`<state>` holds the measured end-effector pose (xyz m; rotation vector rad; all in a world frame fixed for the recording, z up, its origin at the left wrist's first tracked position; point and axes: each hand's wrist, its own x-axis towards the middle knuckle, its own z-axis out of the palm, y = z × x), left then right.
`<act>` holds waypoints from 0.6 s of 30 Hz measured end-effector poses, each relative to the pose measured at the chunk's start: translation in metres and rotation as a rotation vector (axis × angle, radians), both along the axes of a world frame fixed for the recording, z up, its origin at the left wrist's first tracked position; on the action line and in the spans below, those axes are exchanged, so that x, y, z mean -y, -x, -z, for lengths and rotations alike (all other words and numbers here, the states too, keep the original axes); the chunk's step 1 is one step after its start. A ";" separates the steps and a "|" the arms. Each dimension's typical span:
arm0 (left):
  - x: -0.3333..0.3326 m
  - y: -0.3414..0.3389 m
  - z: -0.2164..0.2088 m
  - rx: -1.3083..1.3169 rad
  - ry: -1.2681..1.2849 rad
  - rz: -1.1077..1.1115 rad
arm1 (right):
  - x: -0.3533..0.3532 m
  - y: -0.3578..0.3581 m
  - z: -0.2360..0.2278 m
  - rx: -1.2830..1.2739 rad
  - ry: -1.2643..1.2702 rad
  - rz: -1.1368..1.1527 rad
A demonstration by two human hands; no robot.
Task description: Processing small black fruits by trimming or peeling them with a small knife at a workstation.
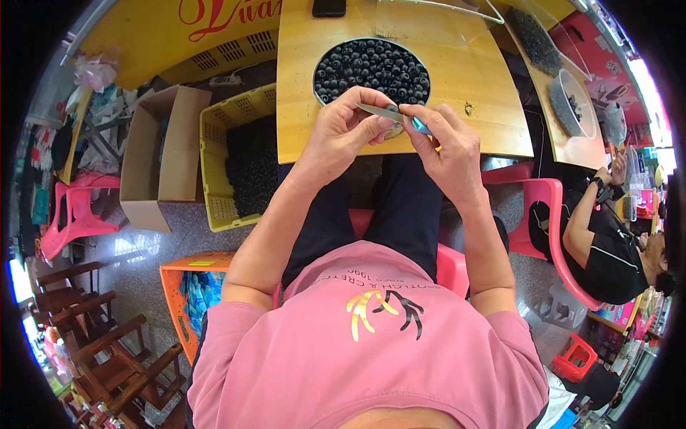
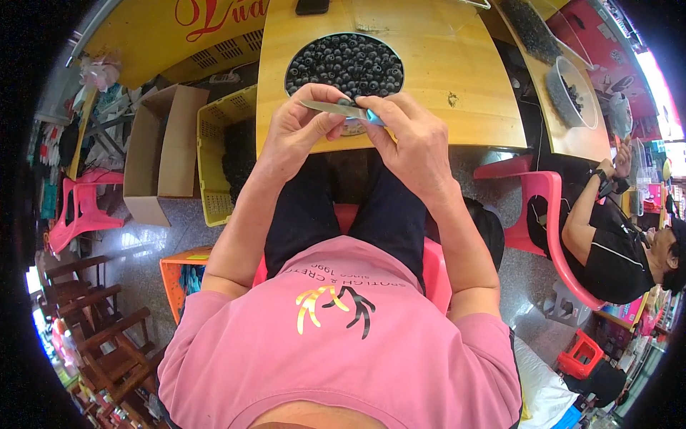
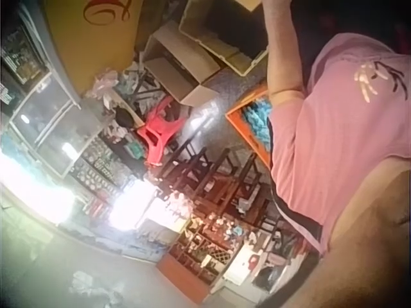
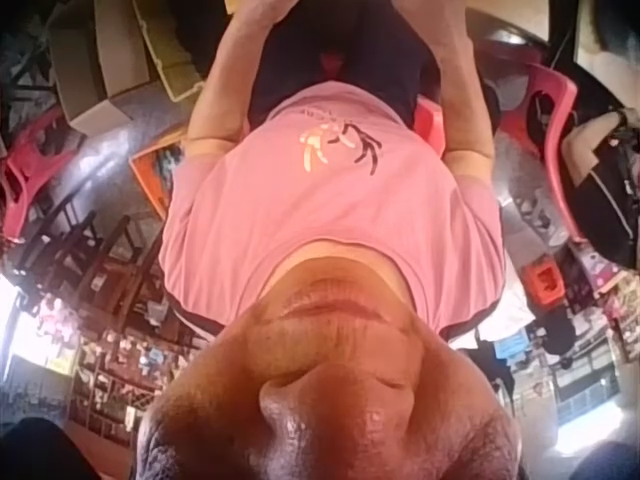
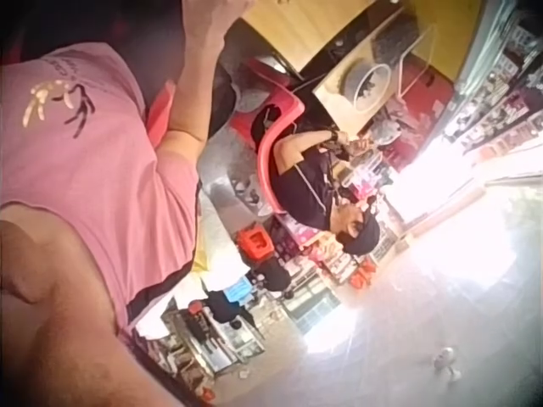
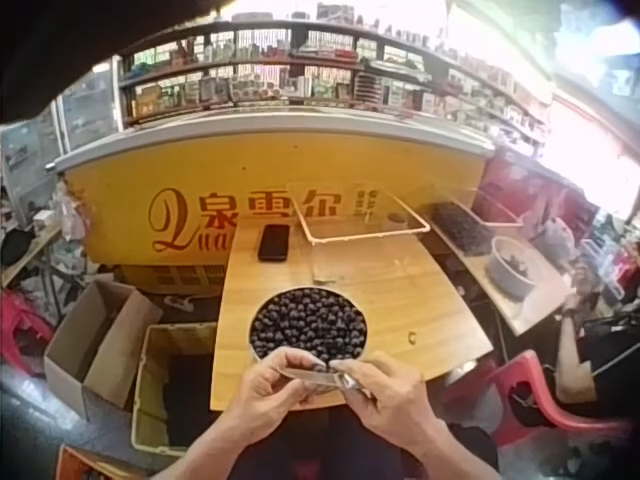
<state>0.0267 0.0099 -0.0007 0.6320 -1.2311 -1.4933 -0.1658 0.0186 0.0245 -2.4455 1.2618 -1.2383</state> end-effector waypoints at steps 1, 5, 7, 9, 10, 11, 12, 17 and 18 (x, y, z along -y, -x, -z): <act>0.001 -0.001 0.001 0.001 -0.006 -0.001 | 0.000 0.000 0.000 -0.003 0.002 -0.004; 0.000 -0.004 -0.003 0.045 0.022 0.014 | 0.001 0.002 0.000 -0.005 0.010 0.001; -0.001 -0.004 -0.002 0.075 0.053 0.005 | 0.003 0.004 0.002 -0.016 0.003 0.025; 0.001 -0.005 0.000 0.067 0.051 0.008 | 0.002 0.001 0.001 -0.009 0.009 0.013; 0.001 -0.004 -0.001 0.070 0.053 0.013 | 0.001 0.001 0.001 0.003 0.020 0.008; 0.000 -0.003 -0.002 0.073 0.040 0.004 | 0.000 0.001 0.001 0.006 0.022 0.013; 0.000 -0.001 -0.003 0.076 0.028 -0.006 | 0.001 0.002 0.003 0.013 0.023 0.003; 0.001 -0.003 -0.001 0.066 0.014 0.006 | 0.000 0.000 0.003 0.009 0.003 0.001; 0.001 -0.003 -0.001 0.060 0.011 0.019 | 0.000 0.000 0.003 0.014 -0.017 0.001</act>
